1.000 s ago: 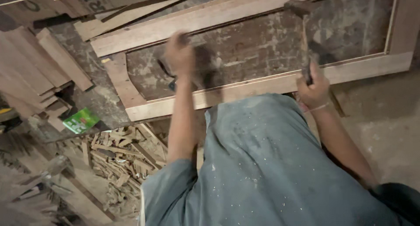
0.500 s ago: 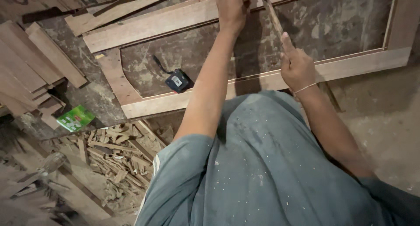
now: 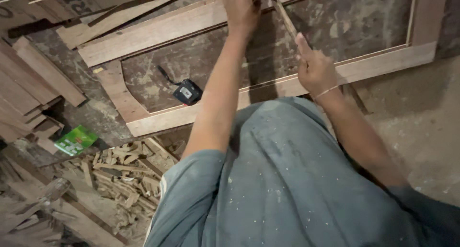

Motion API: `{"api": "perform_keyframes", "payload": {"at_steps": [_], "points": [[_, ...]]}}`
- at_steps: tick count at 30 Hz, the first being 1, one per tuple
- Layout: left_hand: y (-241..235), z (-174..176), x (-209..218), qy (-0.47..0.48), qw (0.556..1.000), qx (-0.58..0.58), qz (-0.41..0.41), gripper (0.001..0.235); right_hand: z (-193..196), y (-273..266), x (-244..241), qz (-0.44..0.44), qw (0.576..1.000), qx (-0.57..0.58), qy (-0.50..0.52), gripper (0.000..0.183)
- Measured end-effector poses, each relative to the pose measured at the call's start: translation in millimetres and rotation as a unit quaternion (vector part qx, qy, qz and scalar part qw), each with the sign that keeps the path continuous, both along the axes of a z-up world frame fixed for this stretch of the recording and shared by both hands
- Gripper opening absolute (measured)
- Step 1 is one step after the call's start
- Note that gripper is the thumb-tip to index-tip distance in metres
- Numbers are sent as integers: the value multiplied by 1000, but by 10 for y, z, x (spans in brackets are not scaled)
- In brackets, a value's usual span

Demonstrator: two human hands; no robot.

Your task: The person assembles a wooden frame by measuring dimensions with a tape measure and tapping pieces into place using a hammer.

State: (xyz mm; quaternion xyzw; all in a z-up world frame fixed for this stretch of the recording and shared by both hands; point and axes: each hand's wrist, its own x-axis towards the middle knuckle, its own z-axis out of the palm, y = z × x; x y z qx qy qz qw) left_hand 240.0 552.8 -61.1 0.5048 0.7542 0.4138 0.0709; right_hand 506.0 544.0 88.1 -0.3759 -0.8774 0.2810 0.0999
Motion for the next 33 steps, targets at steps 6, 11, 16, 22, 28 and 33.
{"api": "perform_keyframes", "payload": {"at_steps": [6, 11, 16, 22, 28, 33], "points": [[-288, 53, -256, 51, 998, -2, -45, 70, -5, 28, 124, -18, 999, 11, 27, 62], [-337, 53, -207, 54, 998, -20, -26, 66, -42, 61, 133, -16, 1000, -18, 13, 62], [-353, 172, -182, 41, 997, -55, -24, 59, -10, 60, 33, -10, 1000, -22, 15, 61], [-360, 279, -216, 67, 997, -33, -37, 63, -3, 49, -26, -22, 998, -64, -7, 64], [-339, 286, -190, 56, 996, -70, -29, 62, -84, 75, -17, 17, 1000, 0, 11, 65], [-344, 257, -170, 50, 998, -45, -20, 55, -130, 88, -11, 18, 1000, -2, -4, 64]]}}
